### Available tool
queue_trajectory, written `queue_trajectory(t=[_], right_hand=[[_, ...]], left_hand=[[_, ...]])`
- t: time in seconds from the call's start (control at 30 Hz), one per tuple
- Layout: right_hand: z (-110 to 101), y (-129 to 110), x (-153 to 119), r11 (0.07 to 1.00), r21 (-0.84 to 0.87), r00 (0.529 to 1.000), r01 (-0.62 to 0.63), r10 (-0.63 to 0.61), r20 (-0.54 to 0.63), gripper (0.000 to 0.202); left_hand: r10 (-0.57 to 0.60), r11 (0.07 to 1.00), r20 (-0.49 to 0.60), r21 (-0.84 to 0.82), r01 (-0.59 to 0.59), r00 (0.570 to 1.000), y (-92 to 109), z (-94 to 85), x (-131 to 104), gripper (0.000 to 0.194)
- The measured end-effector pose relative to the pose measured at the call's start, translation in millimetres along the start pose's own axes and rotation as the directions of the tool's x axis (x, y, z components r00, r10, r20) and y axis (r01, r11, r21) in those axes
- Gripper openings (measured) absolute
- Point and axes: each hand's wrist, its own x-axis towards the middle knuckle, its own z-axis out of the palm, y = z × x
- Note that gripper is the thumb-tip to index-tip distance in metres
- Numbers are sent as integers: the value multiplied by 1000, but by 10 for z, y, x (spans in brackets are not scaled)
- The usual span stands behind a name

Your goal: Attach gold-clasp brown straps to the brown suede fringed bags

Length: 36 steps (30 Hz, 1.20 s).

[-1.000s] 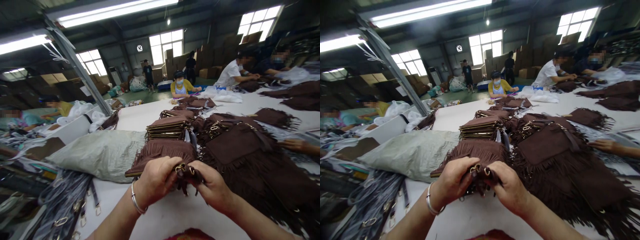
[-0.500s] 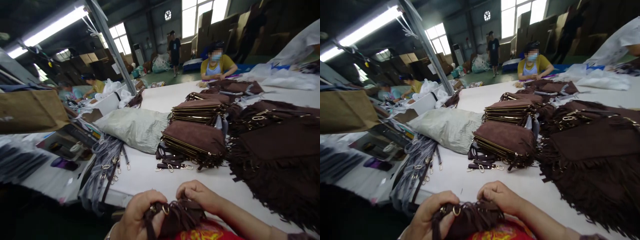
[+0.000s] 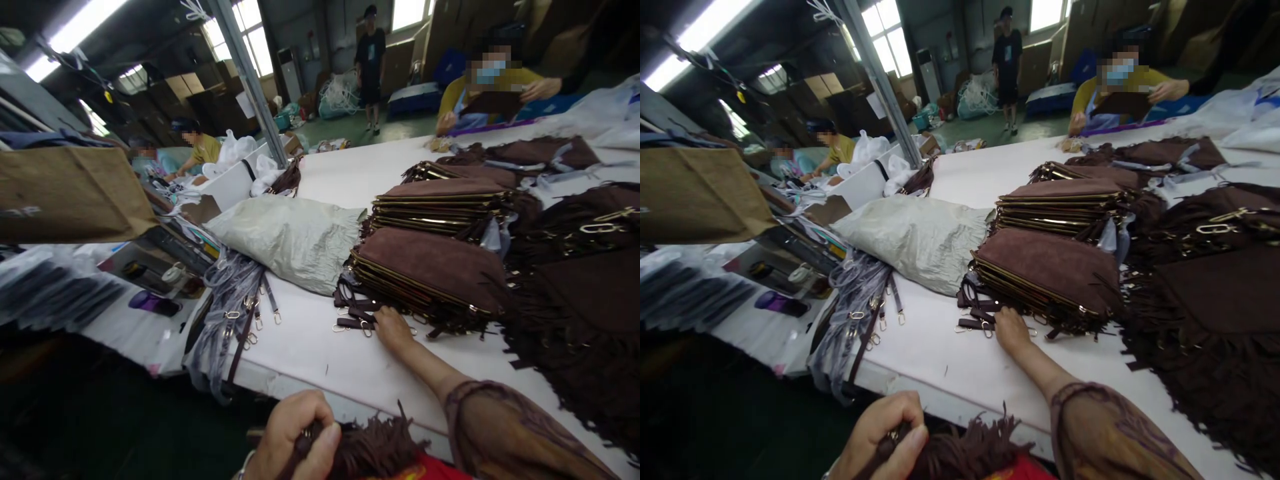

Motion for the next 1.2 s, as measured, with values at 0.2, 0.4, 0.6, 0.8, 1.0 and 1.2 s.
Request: queue_trajectory(t=[0.2, 0.4, 0.6, 0.8, 1.0, 1.2], right_hand=[[-460, -167, -183, 917, 391, 992, 84, -38, -124, 18], [-1058, -538, -495, 638, 753, 943, 163, 125, -310, 32], [-1399, -793, -819, 187, 956, 923, 226, 273, -272, 24], [-1599, -692, -1004, 54, 960, 911, 276, 304, -279, 20], [-1677, -562, -1071, -20, 971, 925, 237, 310, -219, 24], [-1779, -215, -1341, 605, 780, 967, -159, 254, 1, 36]], left_hand=[[-145, 969, 143, -179, 169, 979, -83, -135, 224, 23], [-150, 908, 218, -355, 221, 964, -15, 171, 687, 24], [-71, 904, 199, -402, 148, 977, 113, 516, 1037, 36], [-59, 955, 92, -284, 83, 994, 250, 650, 1187, 47], [2, 952, 135, -304, 40, 991, 433, 687, 1288, 32], [23, 983, 119, -183, -1, 993, 512, 785, 1263, 34]])
